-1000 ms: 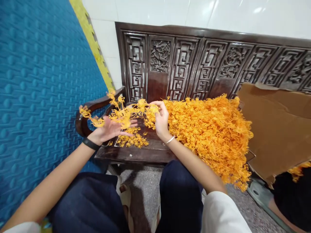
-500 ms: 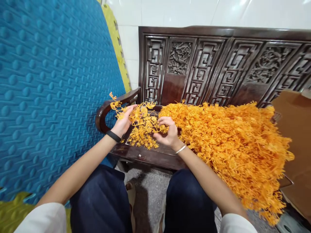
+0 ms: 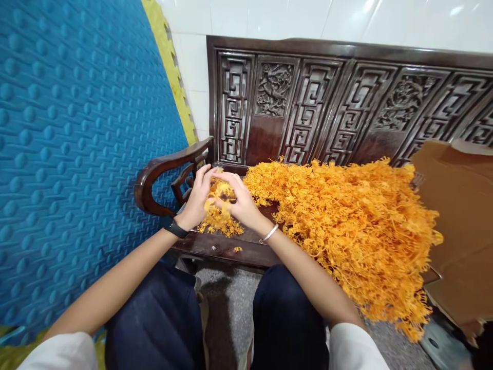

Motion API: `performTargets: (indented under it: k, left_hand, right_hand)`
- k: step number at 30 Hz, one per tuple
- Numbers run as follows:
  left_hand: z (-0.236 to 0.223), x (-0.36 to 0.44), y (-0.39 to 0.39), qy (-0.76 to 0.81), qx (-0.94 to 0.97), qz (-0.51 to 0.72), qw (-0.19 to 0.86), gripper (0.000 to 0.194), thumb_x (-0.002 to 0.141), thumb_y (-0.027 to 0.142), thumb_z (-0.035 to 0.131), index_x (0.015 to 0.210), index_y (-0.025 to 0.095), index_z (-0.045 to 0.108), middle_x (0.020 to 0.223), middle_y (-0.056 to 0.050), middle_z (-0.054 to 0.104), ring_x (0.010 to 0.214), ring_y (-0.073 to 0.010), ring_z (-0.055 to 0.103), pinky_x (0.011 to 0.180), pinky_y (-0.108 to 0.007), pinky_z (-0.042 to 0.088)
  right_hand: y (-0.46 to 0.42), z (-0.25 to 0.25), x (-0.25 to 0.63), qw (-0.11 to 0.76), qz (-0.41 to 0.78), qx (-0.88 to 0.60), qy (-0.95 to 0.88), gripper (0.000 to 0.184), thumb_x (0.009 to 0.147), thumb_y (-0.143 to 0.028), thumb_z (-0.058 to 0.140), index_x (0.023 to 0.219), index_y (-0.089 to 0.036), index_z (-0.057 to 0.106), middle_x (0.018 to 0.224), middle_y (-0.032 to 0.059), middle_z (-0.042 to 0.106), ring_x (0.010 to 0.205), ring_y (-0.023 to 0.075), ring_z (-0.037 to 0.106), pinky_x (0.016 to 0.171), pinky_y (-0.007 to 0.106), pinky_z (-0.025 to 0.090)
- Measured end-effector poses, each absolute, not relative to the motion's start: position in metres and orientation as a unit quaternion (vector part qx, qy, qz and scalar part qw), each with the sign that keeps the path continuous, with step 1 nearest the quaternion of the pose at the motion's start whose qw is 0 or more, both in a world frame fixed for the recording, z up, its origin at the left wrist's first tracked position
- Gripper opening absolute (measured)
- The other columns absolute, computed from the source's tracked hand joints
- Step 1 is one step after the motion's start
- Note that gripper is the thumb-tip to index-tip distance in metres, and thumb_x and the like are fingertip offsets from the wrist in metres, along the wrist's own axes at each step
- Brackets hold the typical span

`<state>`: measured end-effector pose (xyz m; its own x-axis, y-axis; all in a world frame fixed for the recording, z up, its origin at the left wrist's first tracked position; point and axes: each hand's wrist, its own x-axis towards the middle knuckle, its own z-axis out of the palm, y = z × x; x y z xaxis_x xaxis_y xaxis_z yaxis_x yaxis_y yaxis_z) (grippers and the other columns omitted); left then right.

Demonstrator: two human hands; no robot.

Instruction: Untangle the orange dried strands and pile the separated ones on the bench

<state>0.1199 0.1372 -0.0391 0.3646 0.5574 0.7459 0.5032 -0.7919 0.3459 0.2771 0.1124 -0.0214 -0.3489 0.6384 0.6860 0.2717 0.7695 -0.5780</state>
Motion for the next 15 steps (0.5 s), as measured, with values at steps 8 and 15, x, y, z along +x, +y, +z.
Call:
performTargets:
  k: [8, 15]
  left_hand:
    - [-0.026, 0.110, 0.142, 0.244, 0.927, 0.248, -0.140, 0.053, 0.079, 0.007, 0.047, 0.131, 0.011, 0.039, 0.138, -0.020, 0.043, 0.124, -0.0315, 0.044, 0.097, -0.046, 0.040]
    - [-0.035, 0.112, 0.140, 0.278, 0.903, 0.326, 0.017, 0.028, 0.087, 0.015, 0.043, 0.113, 0.013, 0.052, 0.102, -0.011, 0.062, 0.092, -0.0210, 0.062, 0.077, -0.030, 0.048]
  right_hand:
    - [0.109, -0.001, 0.281, 0.613, 0.335, -0.275, -0.660, 0.025, 0.083, -0.045, 0.059, 0.076, -0.022, 0.066, 0.083, 0.0019, 0.062, 0.082, 0.0153, 0.058, 0.083, 0.035, 0.048]
    - [0.106, -0.013, 0.284, 0.597, 0.420, -0.336, -0.595, 0.023, 0.079, -0.039, 0.062, 0.068, -0.019, 0.064, 0.073, 0.0005, 0.063, 0.072, 0.0119, 0.057, 0.071, 0.026, 0.047]
